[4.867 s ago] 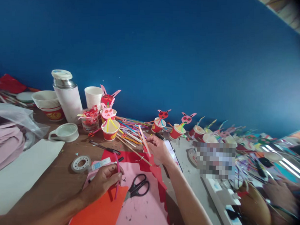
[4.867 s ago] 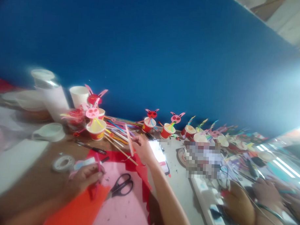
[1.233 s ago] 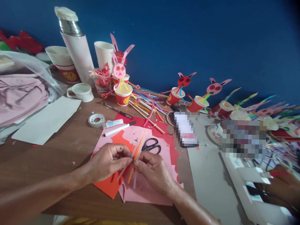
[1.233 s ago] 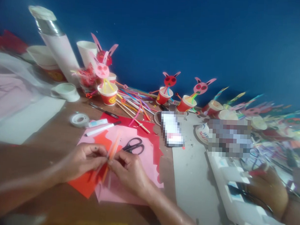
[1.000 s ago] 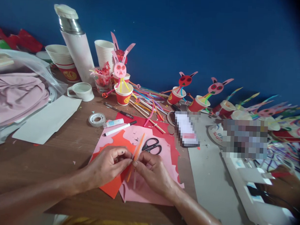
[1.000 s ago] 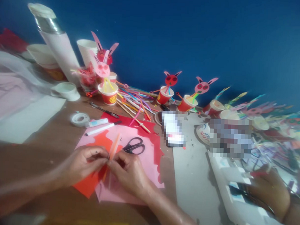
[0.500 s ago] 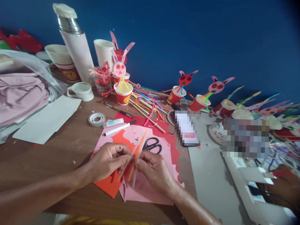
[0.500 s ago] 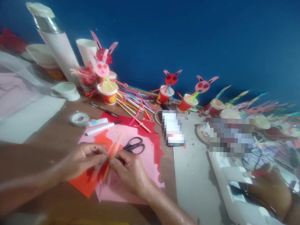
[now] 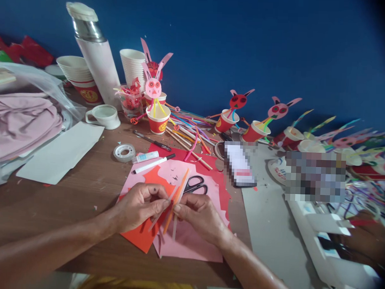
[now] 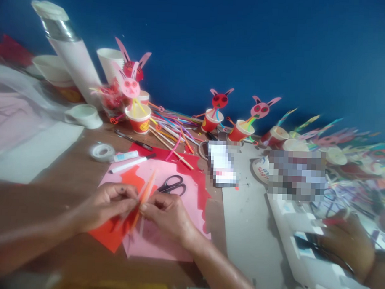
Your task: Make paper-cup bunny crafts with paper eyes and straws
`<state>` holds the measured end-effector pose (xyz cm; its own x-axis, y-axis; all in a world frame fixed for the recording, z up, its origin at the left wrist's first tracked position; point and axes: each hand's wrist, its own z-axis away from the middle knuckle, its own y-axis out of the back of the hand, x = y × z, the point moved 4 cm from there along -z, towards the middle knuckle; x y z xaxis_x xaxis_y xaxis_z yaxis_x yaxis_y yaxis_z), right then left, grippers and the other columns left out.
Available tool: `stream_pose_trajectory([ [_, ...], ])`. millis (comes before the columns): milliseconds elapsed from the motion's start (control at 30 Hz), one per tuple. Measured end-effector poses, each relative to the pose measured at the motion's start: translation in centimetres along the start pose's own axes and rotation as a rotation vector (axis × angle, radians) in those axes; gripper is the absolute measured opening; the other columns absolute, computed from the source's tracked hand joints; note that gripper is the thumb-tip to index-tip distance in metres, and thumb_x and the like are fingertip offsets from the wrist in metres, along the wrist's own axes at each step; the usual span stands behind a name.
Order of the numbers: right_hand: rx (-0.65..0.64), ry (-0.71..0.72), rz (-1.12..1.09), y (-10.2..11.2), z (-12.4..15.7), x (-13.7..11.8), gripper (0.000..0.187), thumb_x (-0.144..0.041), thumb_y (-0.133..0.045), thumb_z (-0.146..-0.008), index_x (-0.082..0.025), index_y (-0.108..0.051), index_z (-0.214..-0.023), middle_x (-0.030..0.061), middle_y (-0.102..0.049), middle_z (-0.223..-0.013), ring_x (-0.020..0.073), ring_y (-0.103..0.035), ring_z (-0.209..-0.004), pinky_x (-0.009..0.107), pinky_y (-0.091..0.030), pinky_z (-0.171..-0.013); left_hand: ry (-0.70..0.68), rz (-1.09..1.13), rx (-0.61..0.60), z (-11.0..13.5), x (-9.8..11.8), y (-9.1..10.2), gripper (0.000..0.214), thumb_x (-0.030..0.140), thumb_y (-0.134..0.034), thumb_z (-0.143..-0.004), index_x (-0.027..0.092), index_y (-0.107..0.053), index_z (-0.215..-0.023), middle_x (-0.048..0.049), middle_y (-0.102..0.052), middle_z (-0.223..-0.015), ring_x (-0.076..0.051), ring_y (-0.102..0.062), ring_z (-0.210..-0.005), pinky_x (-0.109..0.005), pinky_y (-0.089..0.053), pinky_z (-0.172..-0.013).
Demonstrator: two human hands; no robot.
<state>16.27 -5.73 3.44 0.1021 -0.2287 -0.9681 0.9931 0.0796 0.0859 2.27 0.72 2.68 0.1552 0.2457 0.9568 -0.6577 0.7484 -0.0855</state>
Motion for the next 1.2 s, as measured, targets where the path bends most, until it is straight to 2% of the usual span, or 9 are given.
stream_pose_trajectory([
  [300,0.009,0.030,0.029,0.00,-0.01,-0.06,0.026,-0.030,-0.058,-0.082,-0.015,-0.057,-0.061,-0.0023,-0.051,-0.058,0.0089,-0.044,-0.057,0.020,-0.035,-0.054,0.018,0.040,0.000,0.07,0.02,-0.14,0.023,0.036,-0.064,-0.075,0.016,-0.055,-0.069,0.0064,-0.049,-0.045,-0.008,-0.049,-0.038,-0.019,-0.038,-0.040],
  [667,0.024,0.047,-0.001,0.10,-0.09,0.23,0.027,-0.029,-0.055,-0.084,-0.017,-0.048,-0.061,-0.0045,-0.042,-0.059,0.0078,-0.037,-0.056,0.020,-0.032,-0.053,0.052,0.056,-0.006,-0.07,-0.22,0.01,0.025,0.039,-0.066,-0.073,0.016,-0.055,-0.070,0.0059,-0.051,-0.044,-0.009,-0.049,-0.038,-0.019,-0.037,-0.039],
  [933,-0.029,-0.006,-0.036,0.13,-0.57,0.49,0.020,-0.029,-0.057,-0.082,-0.017,-0.052,-0.067,-0.0034,-0.048,-0.064,0.0086,-0.041,-0.059,0.020,-0.034,-0.056,0.087,0.085,0.013,-0.24,-0.57,0.33,0.027,0.041,-0.065,-0.074,0.017,-0.055,-0.075,0.0058,-0.052,-0.045,-0.009,-0.049,-0.038,-0.020,-0.038,-0.040],
  [1200,-0.015,0.041,0.089,-0.30,-0.08,0.09,0.020,-0.025,-0.052,-0.083,-0.017,-0.052,-0.065,-0.0044,-0.044,-0.062,0.0089,-0.040,-0.060,0.021,-0.032,-0.057,0.108,0.020,0.043,-0.20,0.23,0.23,0.028,0.042,-0.067,-0.070,0.016,-0.059,-0.078,0.0055,-0.051,-0.049,-0.007,-0.044,-0.042,-0.019,-0.034,-0.043],
])
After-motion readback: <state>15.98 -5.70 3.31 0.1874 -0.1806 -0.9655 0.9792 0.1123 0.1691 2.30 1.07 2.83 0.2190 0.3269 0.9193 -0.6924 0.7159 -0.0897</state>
